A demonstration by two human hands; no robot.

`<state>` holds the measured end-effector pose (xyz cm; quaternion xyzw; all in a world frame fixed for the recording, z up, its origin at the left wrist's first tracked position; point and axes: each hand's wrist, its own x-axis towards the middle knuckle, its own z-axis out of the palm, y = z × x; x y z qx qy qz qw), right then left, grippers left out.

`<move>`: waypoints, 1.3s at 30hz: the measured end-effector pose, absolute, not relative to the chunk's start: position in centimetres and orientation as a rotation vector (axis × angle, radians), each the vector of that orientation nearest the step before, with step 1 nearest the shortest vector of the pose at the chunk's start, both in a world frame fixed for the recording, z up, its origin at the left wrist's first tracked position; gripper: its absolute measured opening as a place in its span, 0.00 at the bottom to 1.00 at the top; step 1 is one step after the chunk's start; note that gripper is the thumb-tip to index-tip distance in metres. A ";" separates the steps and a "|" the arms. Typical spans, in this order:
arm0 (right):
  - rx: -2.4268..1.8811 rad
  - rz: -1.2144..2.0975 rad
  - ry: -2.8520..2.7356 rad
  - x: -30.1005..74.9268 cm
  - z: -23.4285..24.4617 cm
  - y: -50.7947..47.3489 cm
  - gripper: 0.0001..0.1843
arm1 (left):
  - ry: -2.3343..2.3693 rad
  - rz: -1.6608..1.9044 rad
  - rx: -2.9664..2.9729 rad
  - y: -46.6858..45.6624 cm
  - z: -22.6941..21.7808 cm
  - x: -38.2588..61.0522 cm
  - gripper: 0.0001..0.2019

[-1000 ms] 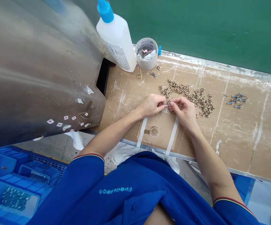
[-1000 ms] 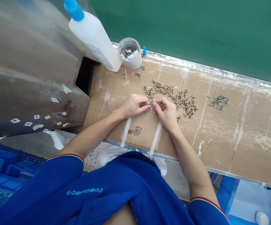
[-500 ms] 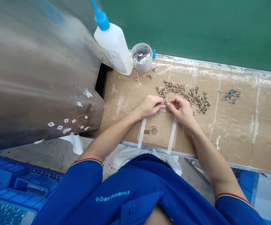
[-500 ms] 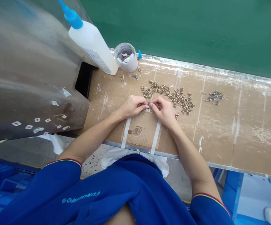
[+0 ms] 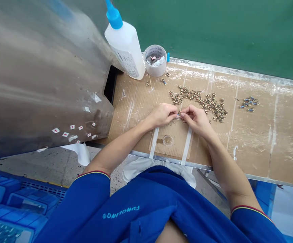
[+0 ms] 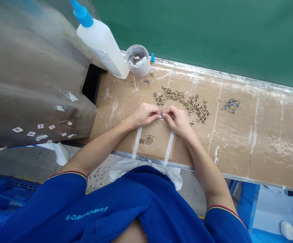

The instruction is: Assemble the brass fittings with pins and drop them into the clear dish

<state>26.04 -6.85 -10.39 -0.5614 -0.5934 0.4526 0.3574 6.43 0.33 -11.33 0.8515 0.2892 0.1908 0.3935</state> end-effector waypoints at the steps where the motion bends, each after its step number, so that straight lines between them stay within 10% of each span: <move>1: -1.445 1.165 -1.521 25.9 -10.4 -6.9 0.17 | 0.732 0.492 2.136 0.3 -11.3 6.4 0.11; 39: -1.326 1.289 -1.145 25.2 -11.0 -6.7 0.27 | 0.792 0.663 1.874 -0.3 -10.8 6.7 0.09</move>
